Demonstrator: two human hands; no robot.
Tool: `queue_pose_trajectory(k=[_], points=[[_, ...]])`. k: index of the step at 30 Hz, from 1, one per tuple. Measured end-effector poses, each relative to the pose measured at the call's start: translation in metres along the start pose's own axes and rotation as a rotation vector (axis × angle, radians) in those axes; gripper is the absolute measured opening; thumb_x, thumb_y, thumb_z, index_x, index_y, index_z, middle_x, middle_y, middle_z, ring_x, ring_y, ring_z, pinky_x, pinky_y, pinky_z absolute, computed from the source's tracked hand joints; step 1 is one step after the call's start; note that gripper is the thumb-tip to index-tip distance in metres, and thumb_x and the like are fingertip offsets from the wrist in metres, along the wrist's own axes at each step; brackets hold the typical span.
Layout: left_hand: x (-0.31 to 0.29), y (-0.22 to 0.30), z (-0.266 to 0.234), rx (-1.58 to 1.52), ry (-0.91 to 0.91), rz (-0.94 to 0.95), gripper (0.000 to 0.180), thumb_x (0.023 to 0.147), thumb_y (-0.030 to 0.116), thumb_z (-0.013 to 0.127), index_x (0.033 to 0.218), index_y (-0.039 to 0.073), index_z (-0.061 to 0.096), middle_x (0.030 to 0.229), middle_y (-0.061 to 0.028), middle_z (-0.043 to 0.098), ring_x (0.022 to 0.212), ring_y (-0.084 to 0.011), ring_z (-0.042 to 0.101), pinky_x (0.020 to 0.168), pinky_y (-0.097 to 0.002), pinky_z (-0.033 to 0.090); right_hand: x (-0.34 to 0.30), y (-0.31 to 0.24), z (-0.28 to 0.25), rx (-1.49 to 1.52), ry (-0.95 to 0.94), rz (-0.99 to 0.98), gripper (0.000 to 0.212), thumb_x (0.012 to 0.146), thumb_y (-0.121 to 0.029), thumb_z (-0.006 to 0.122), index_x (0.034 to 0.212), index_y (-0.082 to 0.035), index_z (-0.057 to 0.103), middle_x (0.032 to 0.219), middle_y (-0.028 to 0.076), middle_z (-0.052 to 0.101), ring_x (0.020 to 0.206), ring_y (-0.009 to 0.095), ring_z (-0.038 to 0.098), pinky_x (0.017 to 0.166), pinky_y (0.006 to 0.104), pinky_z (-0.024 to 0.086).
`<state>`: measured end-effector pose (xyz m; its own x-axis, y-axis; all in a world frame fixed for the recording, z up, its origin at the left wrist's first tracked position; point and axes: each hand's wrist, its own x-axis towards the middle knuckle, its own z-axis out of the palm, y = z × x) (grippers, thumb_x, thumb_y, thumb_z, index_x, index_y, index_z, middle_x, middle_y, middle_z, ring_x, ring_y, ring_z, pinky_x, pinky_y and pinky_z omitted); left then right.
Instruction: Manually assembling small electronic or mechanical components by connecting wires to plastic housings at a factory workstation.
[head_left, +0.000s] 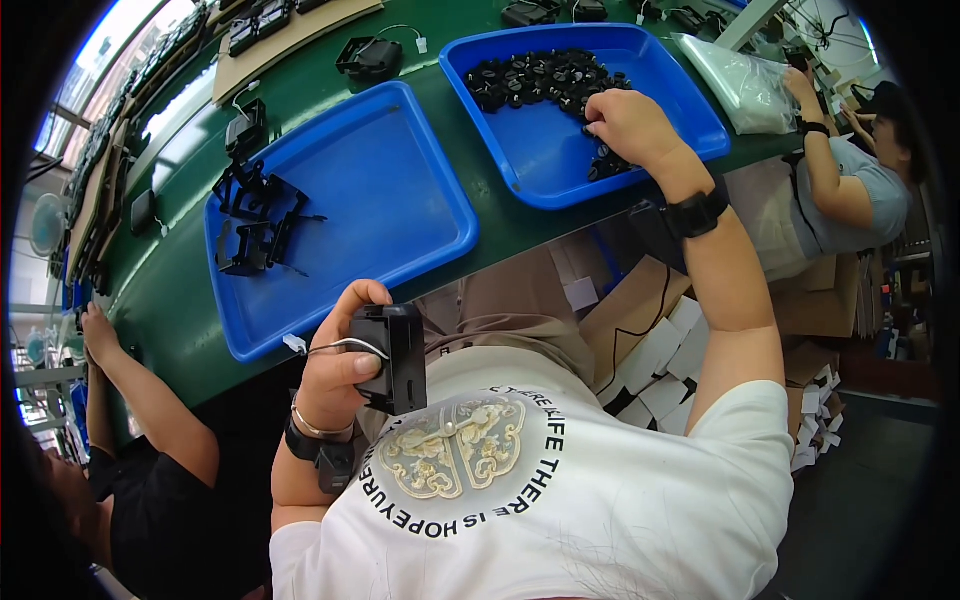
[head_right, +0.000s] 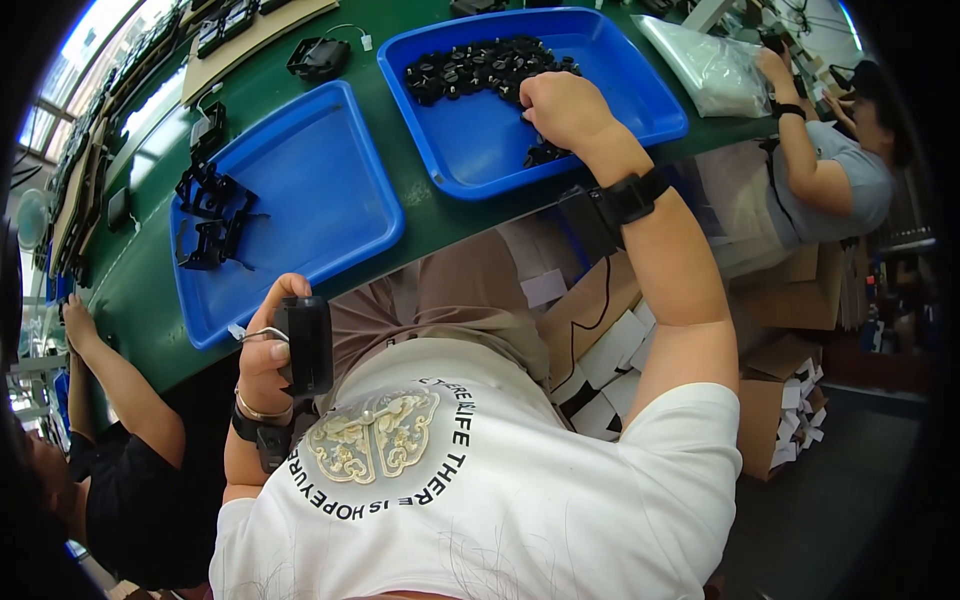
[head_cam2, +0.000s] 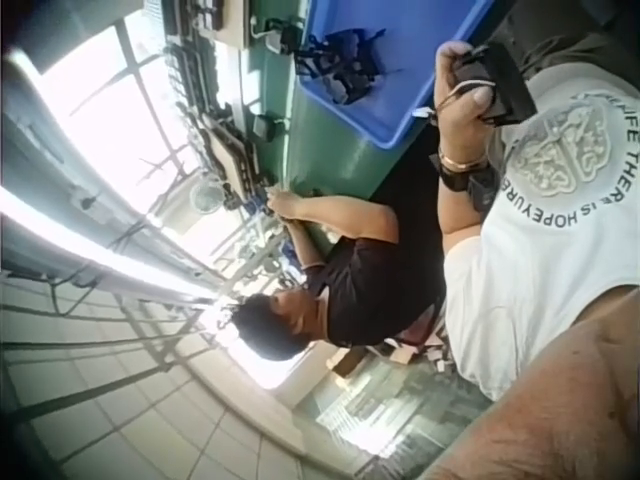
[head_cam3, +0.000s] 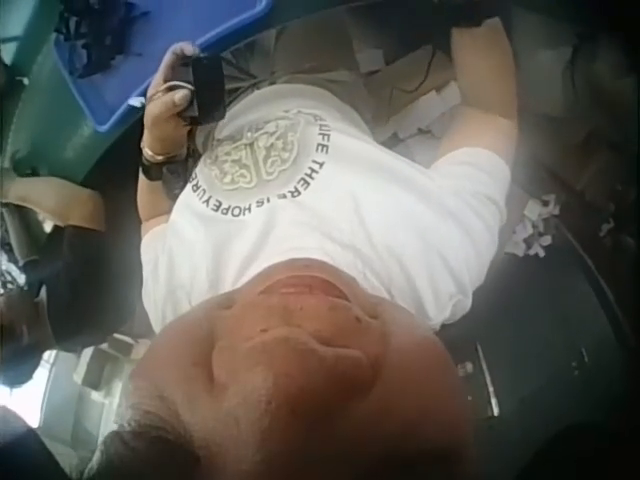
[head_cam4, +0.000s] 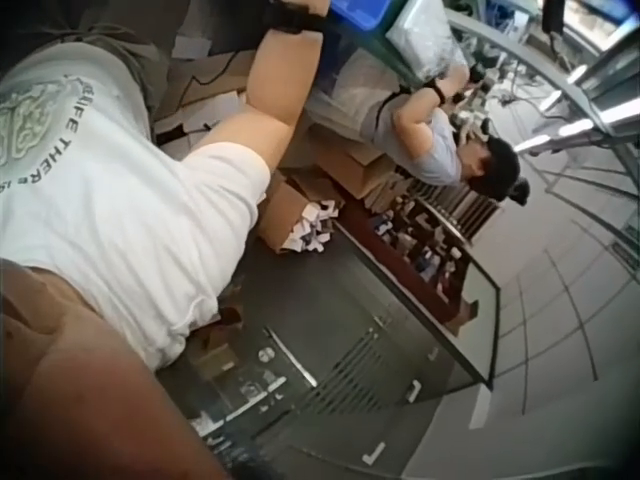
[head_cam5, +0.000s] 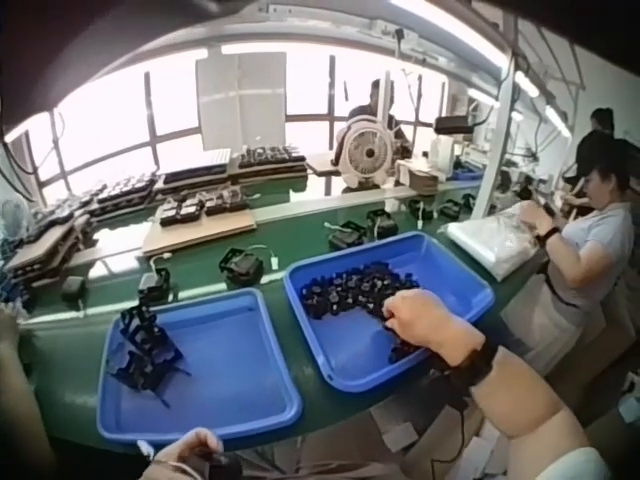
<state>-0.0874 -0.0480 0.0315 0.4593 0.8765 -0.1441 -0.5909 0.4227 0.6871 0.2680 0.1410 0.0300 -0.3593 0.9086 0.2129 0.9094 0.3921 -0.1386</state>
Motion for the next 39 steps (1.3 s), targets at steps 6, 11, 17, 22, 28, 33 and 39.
queue_pose_trajectory(k=[6,11,17,22,28,33,39], points=[[-0.005,-0.004,-0.002,0.017,0.051,-0.008,0.052,0.071,0.012,0.07,0.11,0.002,0.037,0.085,-0.0117,0.06,0.068,-0.0161,0.065,0.056,-0.0242,0.056,0.002,0.006,0.02,-0.097,0.006,0.015,0.009,0.078,-0.009,0.061,0.083,-0.002,0.06,0.086,0.011,0.064,0.076,0.025,0.063,0.067,0.0345,0.049],[-0.008,-0.003,0.001,-0.01,0.09,0.062,0.051,0.075,0.011,0.067,0.117,0.0,0.04,0.097,-0.0133,0.059,0.085,-0.0202,0.064,0.073,-0.0309,0.055,-0.007,-0.033,0.004,0.861,0.058,0.062,0.006,0.086,-0.008,0.055,0.085,-0.002,0.057,0.088,0.01,0.065,0.075,0.018,0.064,0.064,0.0277,0.05],[0.001,0.0,-0.009,-0.128,0.062,0.077,0.044,0.081,0.005,0.059,0.121,-0.001,0.043,0.108,-0.0157,0.058,0.099,-0.0245,0.061,0.086,-0.0363,0.051,-0.036,-0.095,-0.012,1.698,-0.033,-0.05,0.007,0.088,-0.008,0.054,0.085,-0.003,0.053,0.09,0.013,0.059,0.069,0.016,0.063,0.058,0.0221,0.051],[-0.002,-0.004,-0.012,-0.131,0.198,0.097,0.035,0.083,0.005,0.058,0.115,-0.001,0.045,0.108,-0.0161,0.058,0.099,-0.0246,0.061,0.087,-0.0375,0.05,-0.061,-0.139,0.006,1.969,-0.262,-0.213,0.008,0.084,-0.005,0.062,0.087,0.0,0.056,0.094,0.014,0.053,0.068,0.015,0.063,0.054,0.0221,0.051],[-0.007,0.0,-0.002,-0.045,0.317,0.159,0.032,0.085,0.008,0.059,0.112,0.0,0.043,0.105,-0.0158,0.059,0.095,-0.0226,0.062,0.083,-0.0353,0.052,-0.08,-0.18,0.008,1.776,-0.272,-0.181,0.016,0.079,0.002,0.065,0.094,0.002,0.059,0.101,0.013,0.054,0.076,0.015,0.062,0.062,0.0226,0.053],[-0.007,-0.003,-0.005,0.016,0.382,0.211,0.039,0.086,0.011,0.06,0.116,0.0,0.038,0.103,-0.0154,0.058,0.089,-0.0206,0.064,0.069,-0.0296,0.056,-0.085,-0.194,0.003,1.44,-0.111,-0.282,0.021,0.079,0.006,0.064,0.1,0.004,0.059,0.106,0.014,0.055,0.085,0.014,0.06,0.071,0.0232,0.053],[-0.007,-0.004,0.001,0.054,0.356,0.153,0.043,0.086,0.013,0.06,0.119,0.002,0.035,0.107,-0.0157,0.056,0.086,-0.0217,0.065,0.062,-0.0289,0.059,-0.082,-0.2,0.01,1.221,0.073,-0.378,0.025,0.077,0.006,0.066,0.101,0.004,0.06,0.103,0.013,0.057,0.084,0.013,0.06,0.071,0.0228,0.052]])
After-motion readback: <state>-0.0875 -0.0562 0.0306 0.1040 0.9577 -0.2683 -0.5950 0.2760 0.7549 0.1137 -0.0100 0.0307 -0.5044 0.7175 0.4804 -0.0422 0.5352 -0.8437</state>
